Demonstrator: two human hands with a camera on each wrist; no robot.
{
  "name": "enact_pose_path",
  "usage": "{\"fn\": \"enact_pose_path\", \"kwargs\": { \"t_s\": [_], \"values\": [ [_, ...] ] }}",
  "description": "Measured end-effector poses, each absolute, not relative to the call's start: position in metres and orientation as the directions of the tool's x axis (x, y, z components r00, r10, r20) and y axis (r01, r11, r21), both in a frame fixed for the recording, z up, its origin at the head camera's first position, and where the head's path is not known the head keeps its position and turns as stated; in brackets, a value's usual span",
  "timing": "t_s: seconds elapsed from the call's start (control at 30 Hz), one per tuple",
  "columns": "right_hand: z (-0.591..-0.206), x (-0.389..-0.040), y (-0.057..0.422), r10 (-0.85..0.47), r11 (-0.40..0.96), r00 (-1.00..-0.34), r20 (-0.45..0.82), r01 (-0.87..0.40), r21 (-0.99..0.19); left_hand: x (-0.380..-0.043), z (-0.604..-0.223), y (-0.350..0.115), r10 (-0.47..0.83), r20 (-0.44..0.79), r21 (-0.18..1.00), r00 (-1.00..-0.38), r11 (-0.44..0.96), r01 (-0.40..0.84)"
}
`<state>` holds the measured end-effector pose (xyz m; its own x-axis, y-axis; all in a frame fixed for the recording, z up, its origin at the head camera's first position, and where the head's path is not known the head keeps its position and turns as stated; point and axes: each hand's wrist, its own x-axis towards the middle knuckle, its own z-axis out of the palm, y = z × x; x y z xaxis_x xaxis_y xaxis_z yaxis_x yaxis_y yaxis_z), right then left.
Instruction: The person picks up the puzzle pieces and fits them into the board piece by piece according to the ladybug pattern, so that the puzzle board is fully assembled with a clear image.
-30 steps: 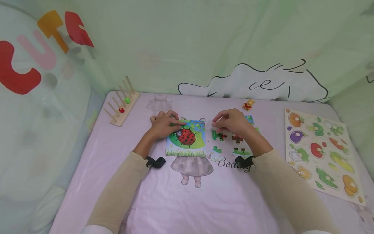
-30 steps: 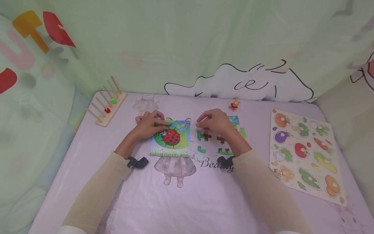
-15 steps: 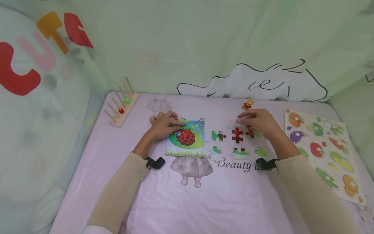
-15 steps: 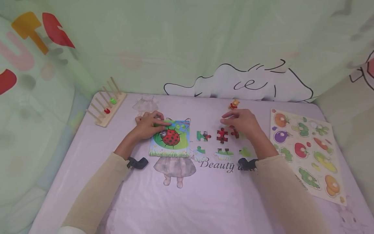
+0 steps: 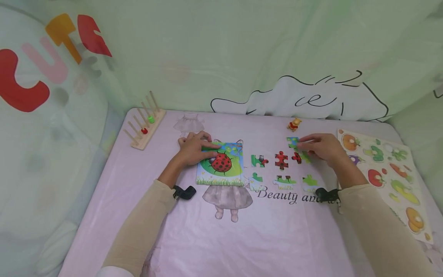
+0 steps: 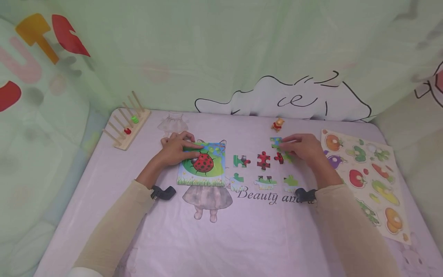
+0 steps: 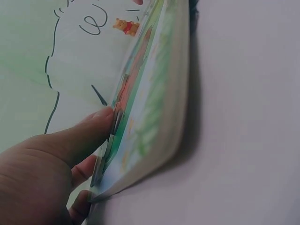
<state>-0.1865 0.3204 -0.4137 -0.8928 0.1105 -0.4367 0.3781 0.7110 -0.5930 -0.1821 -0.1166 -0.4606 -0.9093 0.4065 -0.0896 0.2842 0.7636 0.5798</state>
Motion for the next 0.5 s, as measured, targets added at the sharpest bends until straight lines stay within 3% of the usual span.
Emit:
{"fn": "enact_pose_path", "kwargs": {
  "t_s": [0.5],
  "values": [
    [-0.425,-0.197,0.328,0.115,0.72,-0.886,-0.449,0.385,-0.578,-0.182,-0.462,-0.119,0.419,-0.098,0.591,-0.903,0.754,0.286]
  ]
}}
